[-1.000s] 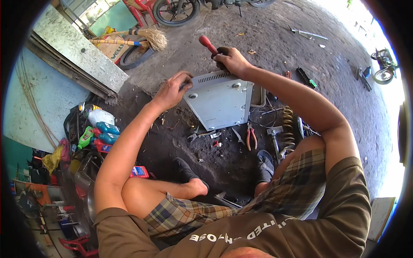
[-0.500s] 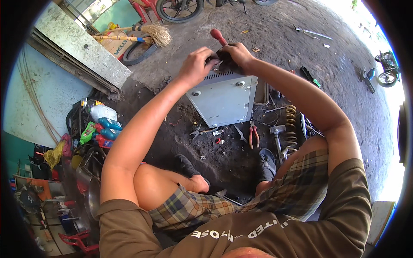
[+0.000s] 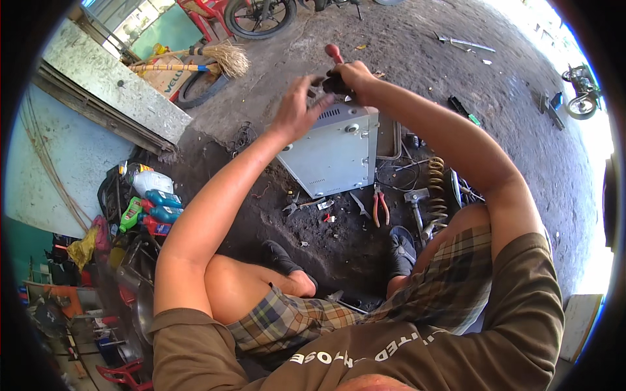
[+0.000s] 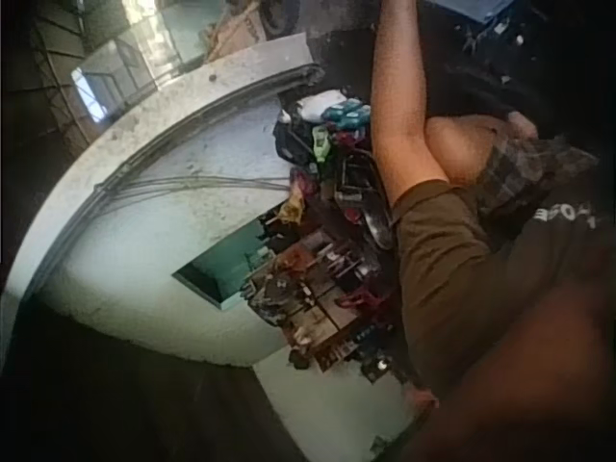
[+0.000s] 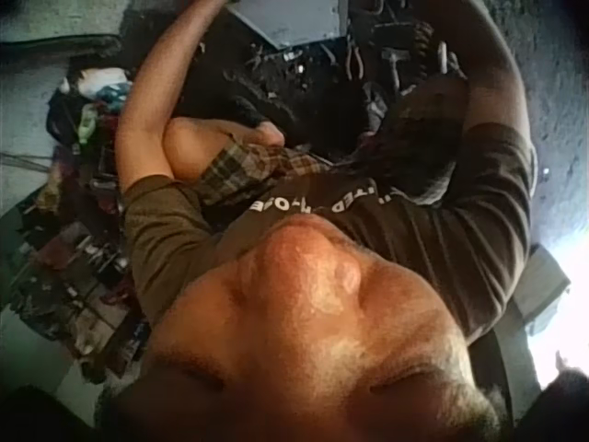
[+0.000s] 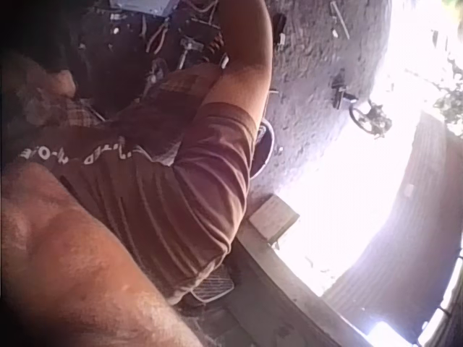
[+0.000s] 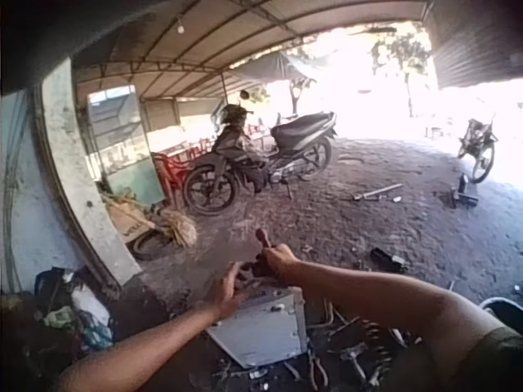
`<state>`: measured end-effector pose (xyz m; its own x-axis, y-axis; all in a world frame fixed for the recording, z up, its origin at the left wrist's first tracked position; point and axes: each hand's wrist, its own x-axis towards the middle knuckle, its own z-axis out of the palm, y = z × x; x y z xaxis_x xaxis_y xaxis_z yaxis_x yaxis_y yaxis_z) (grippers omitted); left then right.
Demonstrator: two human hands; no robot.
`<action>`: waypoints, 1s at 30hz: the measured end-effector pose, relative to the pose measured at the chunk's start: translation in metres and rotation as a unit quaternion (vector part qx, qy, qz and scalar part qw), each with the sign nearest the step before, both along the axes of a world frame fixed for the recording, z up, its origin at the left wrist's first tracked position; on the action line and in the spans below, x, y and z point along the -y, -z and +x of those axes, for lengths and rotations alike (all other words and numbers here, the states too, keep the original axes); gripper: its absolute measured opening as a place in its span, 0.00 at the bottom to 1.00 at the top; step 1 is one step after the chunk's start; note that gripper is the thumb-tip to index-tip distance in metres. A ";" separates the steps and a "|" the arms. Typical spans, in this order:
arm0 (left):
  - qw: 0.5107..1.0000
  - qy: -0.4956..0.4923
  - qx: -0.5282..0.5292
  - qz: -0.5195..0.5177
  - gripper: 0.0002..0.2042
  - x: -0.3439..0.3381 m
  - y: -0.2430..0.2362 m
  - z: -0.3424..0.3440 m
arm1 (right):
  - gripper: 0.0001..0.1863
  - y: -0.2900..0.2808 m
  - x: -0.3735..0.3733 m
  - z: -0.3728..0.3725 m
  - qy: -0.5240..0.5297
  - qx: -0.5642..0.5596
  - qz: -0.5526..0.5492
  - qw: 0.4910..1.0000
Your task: The person sits on the floor and uses a screwdriver to remove screws from the casing of a silver electronic device. They manipulate the device to access different screw locations and continue unscrewing the casing throughout the clip.
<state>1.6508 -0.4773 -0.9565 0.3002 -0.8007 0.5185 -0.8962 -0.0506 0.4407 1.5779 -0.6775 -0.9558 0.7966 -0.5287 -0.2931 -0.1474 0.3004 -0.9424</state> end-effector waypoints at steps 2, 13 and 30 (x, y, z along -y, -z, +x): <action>0.995 0.077 0.019 0.062 0.38 0.013 0.004 -0.016 | 0.11 0.023 0.053 0.014 0.053 -0.037 -0.086 0.994; 0.946 0.037 0.215 0.241 0.45 0.024 -0.001 -0.061 | 0.22 0.089 0.118 -0.002 0.050 -0.264 -0.354 0.896; 0.958 -0.004 0.173 0.231 0.43 0.047 0.000 -0.039 | 0.18 0.023 0.033 -0.119 0.029 0.072 -0.536 0.841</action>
